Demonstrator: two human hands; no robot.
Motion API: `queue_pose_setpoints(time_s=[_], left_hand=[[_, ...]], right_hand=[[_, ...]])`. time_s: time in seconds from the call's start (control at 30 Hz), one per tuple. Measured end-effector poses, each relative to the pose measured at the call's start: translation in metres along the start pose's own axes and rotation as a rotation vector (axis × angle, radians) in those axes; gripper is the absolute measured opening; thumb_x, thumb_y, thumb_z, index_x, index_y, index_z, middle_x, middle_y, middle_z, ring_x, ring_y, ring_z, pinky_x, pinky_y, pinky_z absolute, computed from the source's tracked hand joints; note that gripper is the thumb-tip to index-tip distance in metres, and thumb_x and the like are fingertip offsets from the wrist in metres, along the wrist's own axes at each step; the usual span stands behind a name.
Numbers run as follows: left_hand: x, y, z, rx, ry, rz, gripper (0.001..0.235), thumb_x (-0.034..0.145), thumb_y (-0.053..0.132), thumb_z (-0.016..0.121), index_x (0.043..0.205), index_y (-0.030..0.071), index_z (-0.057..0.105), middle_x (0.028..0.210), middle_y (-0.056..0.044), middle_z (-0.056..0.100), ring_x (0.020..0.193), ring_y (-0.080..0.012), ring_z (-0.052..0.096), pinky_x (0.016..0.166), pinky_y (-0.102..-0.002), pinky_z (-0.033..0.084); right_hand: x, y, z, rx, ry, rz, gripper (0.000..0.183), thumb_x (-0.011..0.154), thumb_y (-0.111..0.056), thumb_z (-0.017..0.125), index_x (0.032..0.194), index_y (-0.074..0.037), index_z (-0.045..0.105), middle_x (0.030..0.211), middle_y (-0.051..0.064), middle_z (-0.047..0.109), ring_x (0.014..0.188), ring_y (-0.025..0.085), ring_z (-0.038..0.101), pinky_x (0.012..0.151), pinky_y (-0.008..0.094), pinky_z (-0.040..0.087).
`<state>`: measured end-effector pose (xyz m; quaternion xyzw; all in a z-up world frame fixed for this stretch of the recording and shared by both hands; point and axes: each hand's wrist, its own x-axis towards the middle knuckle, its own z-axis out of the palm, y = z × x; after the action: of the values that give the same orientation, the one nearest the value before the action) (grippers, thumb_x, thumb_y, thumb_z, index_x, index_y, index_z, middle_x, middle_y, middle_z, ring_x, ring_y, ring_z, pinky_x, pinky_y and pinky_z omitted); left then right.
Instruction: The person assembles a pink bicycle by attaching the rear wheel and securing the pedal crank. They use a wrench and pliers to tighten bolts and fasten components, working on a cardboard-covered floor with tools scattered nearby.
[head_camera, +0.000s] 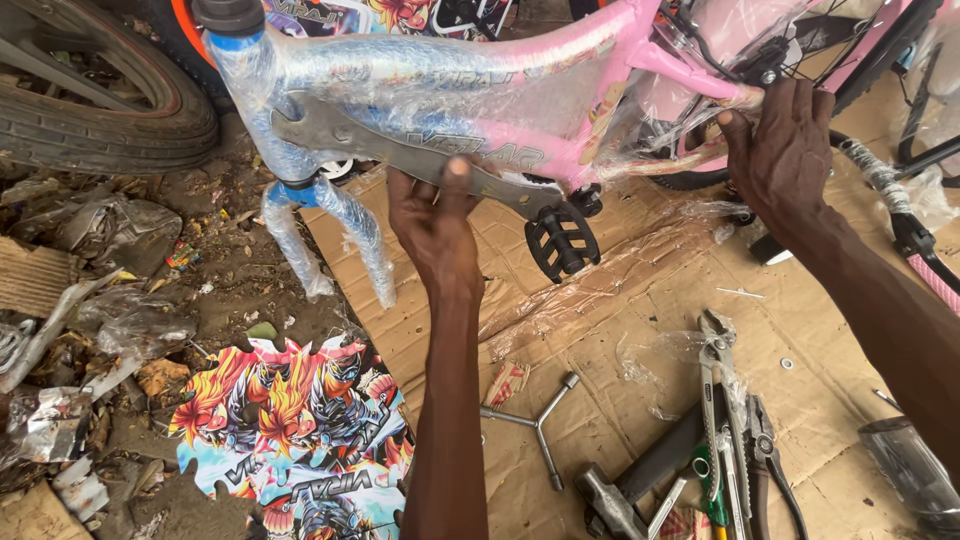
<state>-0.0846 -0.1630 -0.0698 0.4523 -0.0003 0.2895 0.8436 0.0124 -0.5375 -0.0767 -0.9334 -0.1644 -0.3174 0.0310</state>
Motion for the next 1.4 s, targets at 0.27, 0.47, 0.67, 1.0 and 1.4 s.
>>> queue_pose_setpoints(time_s=[0.27, 0.47, 0.67, 1.0, 1.4], left_hand=[[-0.028, 0.018, -0.018, 0.207, -0.119, 0.050, 0.024, 0.100, 0.004, 0.073, 0.122, 0.004, 0.066, 0.109, -0.011, 0.077, 0.102, -0.0203, 0.073, 0.097, -0.038, 0.062], [-0.020, 0.010, -0.016, -0.020, 0.035, -0.001, 0.035, 0.095, 0.002, 0.073, 0.127, 0.008, 0.061, 0.109, -0.004, 0.070, 0.101, -0.0178, 0.069, 0.092, -0.039, 0.062], [-0.002, 0.013, -0.015, -0.071, 0.028, -0.061, 0.030, 0.095, 0.001, 0.074, 0.119, 0.005, 0.057, 0.105, -0.010, 0.073, 0.098, -0.0233, 0.074, 0.087, -0.044, 0.066], [-0.015, 0.030, -0.013, 0.102, -0.175, 0.099, 0.028, 0.103, 0.004, 0.069, 0.125, 0.004, 0.053, 0.109, -0.014, 0.076, 0.102, -0.0213, 0.075, 0.092, -0.038, 0.066], [0.004, 0.011, 0.006, 0.240, -0.360, 0.215, 0.022, 0.107, 0.012, 0.066, 0.121, 0.000, 0.055, 0.106, -0.013, 0.073, 0.102, -0.0226, 0.075, 0.097, -0.037, 0.064]], right_hand=[[-0.001, -0.002, -0.005, 0.022, 0.033, -0.079, 0.040, 0.117, -0.025, 0.069, 0.114, 0.009, 0.050, 0.102, 0.019, 0.045, 0.099, 0.034, 0.046, 0.092, 0.050, 0.037], [-0.007, 0.003, -0.008, -0.030, 0.020, -0.149, 0.045, 0.116, -0.023, 0.072, 0.119, 0.015, 0.049, 0.103, 0.024, 0.045, 0.102, 0.039, 0.046, 0.095, 0.055, 0.039], [-0.007, -0.004, -0.020, -0.011, 0.115, -0.221, 0.083, 0.094, -0.022, 0.080, 0.145, 0.025, 0.035, 0.143, 0.046, 0.042, 0.136, 0.058, 0.041, 0.113, 0.061, 0.039], [-0.182, -0.106, -0.101, 0.699, -1.127, -0.064, 0.015, 0.093, -0.017, 0.064, 0.098, -0.015, 0.078, 0.108, 0.002, 0.081, 0.098, 0.019, 0.072, 0.086, 0.035, 0.062], [-0.317, -0.176, -0.142, -0.048, -0.822, 0.450, 0.076, 0.076, -0.041, 0.073, 0.143, -0.019, 0.043, 0.113, 0.016, 0.063, 0.100, 0.036, 0.071, 0.074, 0.047, 0.061]])
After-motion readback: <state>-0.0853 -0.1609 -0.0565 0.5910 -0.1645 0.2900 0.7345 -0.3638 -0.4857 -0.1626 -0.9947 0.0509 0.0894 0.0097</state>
